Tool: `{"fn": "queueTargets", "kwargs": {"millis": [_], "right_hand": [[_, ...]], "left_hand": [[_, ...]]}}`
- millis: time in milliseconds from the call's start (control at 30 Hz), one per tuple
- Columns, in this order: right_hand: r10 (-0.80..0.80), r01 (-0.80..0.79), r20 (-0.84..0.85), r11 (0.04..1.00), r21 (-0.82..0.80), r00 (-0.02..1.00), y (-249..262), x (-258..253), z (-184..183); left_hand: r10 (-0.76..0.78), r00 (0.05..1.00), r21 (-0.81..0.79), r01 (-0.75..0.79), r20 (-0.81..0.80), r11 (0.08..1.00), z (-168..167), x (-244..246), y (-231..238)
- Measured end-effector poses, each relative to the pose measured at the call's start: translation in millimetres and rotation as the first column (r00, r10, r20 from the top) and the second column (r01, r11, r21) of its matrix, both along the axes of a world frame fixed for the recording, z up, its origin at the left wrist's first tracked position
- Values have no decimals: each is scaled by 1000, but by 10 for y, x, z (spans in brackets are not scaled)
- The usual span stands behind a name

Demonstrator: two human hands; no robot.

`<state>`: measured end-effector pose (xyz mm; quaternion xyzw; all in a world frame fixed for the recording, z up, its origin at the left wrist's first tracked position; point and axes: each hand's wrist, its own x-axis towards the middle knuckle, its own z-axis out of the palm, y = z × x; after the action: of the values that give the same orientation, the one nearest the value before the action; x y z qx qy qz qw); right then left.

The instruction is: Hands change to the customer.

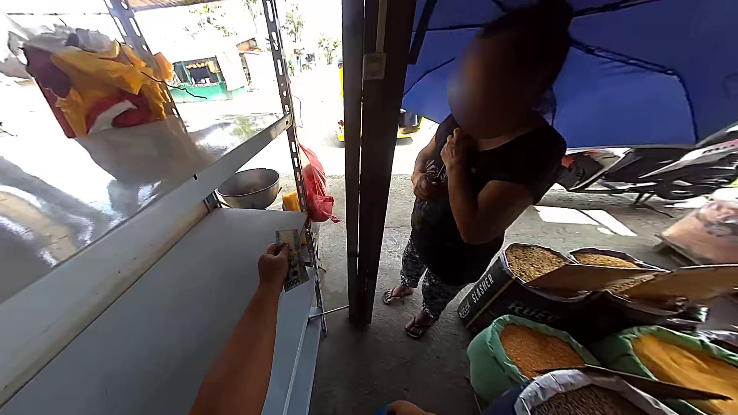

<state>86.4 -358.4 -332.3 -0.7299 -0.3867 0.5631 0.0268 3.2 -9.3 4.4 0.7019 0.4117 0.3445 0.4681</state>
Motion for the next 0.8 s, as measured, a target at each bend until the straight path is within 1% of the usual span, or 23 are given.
{"fn": "queueTargets", "kwargs": {"millis": [33,133,233,267,367,400,533,633,800], "right_hand": [[-38,38,3,999,-6,999,-30,14,12],[-168,167,10,986,27,986,-149,89,-287],[-259,259,2,966,-9,966,-204,86,-105],[-277,277,3,961,-19,961,-224,105,-130],[-335,335,20,942,5,942,-310,195,-496],[-355,355,27,935,1,935,-334,204,-563],[-362,367,72,928,-59,929,-388,203,-500],[-364,369,90,928,-51,927,-436,230,-625],[-373,377,78,925,-43,925,-469,259,-641]], "left_hand": [[-1,1000,3,1,-5,1000,0,-6,-2],[-6,1000,1,6,6,1000,-18,-15,4],[-6,1000,-20,6,13,1000,24,-30,-19],[-2,1000,-24,3,13,1000,24,-32,-15],[3,1000,-19,-3,16,1000,-5,-33,13],[5,1000,-17,-5,18,1000,-14,-35,17],[18,1000,-36,-17,22,999,-23,-47,20],[25,1000,-31,-24,12,999,-7,-58,15],[25,1000,-6,-25,-12,1000,24,-63,-25]]}}
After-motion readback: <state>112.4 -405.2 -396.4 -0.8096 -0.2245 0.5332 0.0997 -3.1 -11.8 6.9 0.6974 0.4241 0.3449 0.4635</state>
